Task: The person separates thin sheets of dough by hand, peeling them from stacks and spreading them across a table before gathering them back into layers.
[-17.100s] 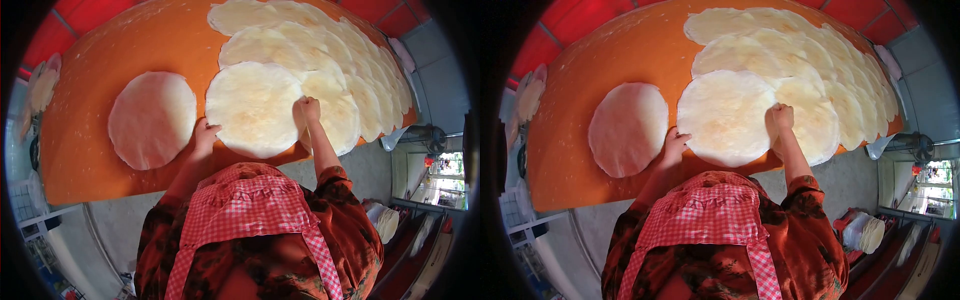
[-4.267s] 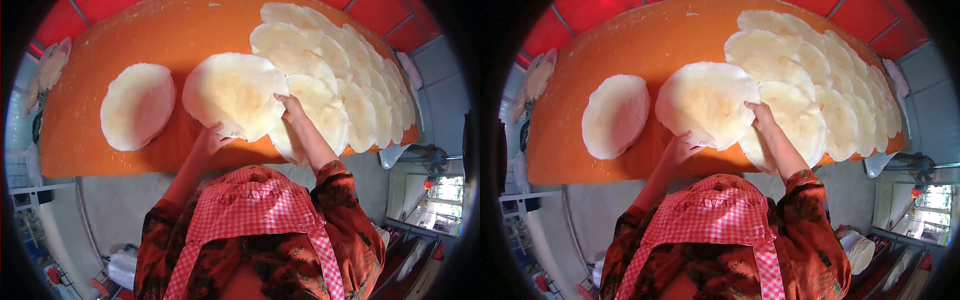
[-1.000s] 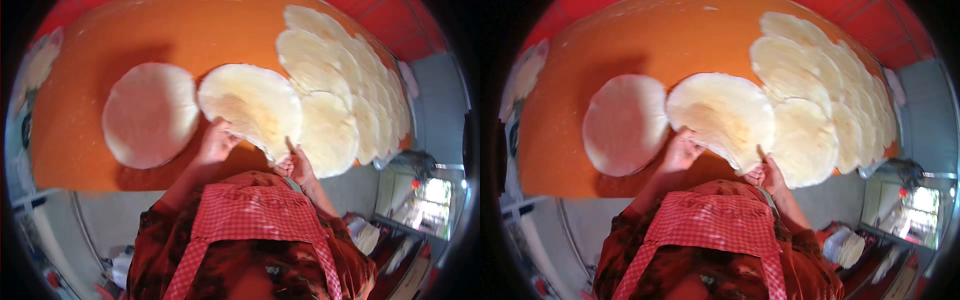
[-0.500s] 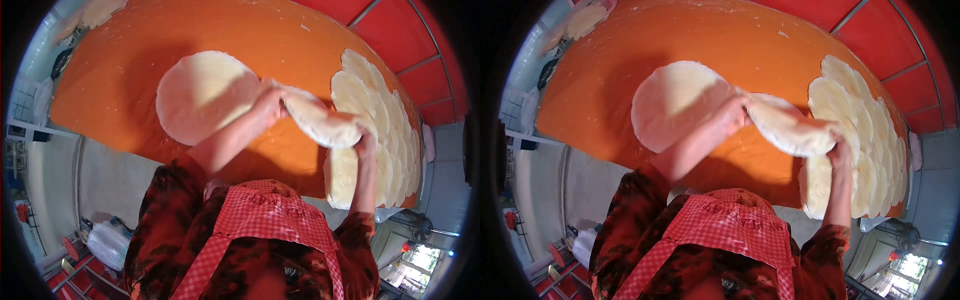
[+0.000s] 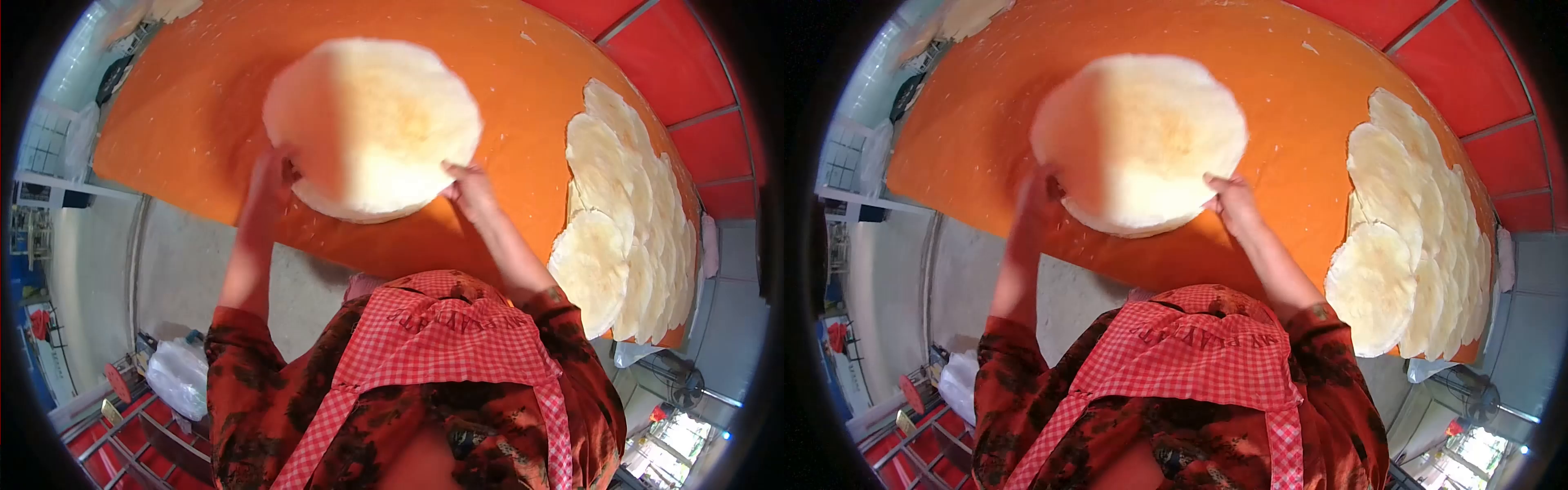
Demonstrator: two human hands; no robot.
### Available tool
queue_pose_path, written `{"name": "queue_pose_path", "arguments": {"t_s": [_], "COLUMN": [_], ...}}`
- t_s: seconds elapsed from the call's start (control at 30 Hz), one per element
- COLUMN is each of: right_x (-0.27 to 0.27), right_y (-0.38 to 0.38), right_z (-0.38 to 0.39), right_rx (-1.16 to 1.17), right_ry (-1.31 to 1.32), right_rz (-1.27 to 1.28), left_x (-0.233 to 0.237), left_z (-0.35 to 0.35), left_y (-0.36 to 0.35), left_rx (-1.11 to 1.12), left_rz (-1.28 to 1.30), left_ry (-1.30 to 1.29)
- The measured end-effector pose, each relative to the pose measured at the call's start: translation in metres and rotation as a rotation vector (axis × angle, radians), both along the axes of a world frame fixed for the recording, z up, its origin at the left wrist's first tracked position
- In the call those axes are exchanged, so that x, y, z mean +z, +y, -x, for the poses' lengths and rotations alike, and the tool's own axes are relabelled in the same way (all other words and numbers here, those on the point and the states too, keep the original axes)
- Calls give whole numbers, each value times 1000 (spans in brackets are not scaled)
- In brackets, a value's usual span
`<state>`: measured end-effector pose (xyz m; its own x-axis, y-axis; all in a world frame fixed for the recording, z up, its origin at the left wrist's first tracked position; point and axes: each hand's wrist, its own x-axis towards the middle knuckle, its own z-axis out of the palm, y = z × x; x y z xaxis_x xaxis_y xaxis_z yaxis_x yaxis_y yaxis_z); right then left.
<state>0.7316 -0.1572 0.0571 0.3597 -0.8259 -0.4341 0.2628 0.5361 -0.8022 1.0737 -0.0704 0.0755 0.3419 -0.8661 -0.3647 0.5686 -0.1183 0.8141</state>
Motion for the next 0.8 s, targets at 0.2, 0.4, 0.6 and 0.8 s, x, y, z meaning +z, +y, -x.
{"name": "queue_pose_path", "arguments": {"t_s": [0.2,0.4,0.6,0.8], "right_x": [-34,-21,-19,-45], "right_y": [3,-35,-23,-15], "right_z": [-16,-3,-2,3], "right_rx": [109,155,90,75], "right_ry": [168,300,247,315], "right_rz": [-95,-144,-12,-82], "left_x": [-52,-44,-45,-73], "left_z": [0,9,5,-4], "left_y": [28,29,27,25], "left_rx": [33,65,108,127], "left_rz": [-179,-163,-180,-118], "left_ry": [-112,-112,-164,-402]}}
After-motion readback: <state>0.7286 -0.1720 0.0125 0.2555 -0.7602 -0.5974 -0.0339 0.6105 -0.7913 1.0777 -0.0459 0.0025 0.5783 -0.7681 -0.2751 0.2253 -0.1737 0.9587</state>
